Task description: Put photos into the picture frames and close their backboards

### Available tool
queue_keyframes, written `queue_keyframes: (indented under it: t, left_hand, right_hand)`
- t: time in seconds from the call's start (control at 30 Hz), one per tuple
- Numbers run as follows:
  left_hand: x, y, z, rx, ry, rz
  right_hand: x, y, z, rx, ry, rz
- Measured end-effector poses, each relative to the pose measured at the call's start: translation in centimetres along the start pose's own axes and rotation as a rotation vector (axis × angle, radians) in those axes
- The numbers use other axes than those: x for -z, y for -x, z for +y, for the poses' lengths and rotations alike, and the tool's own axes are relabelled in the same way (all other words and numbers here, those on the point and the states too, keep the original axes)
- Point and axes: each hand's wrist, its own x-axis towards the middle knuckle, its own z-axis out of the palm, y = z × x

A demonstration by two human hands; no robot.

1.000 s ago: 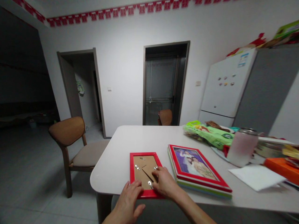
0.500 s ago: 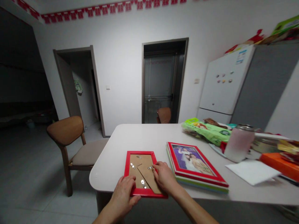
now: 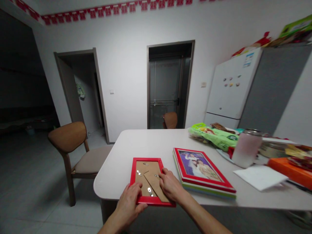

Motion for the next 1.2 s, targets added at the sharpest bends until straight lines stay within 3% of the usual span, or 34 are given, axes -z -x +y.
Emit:
queue_keyframes:
  t: [0.13,0.23,0.57,0.87,1.0,1.2]
  left_hand:
    - [0.0,-0.1,-0.5,-0.025,0.023,0.005]
    - [-0.1,-0.2,-0.7,-0.027,0.016,0.008]
    - [-0.4,-0.2,-1.1,-0.053,0.021,0.032]
    - [-0.2,-0.4,-1.4,-0.056,0.024,0.023]
    - [-0.3,-0.4,-1.5,-0.046,0.027,0.021]
    - [-0.4,0.0,-1.1,-0.044,0.054,0.038]
  right_hand:
    - [0.3,1.6,-1.6,0.089,-0.017,0.062]
    - [0.4,2.5,-2.7,0.211,-0.104,0.029]
    - [-0.6,0.4,-3.9,0.18,-0.236,-0.075]
    - [0.8,1.8,-4.0,0.34,-0.192,-0.121]
    - [0.8,1.8,-4.1,0.328,-0.206,-0.106]
    - [-0.6,-1.2,-4.9,0.141,-0.276,-0.002]
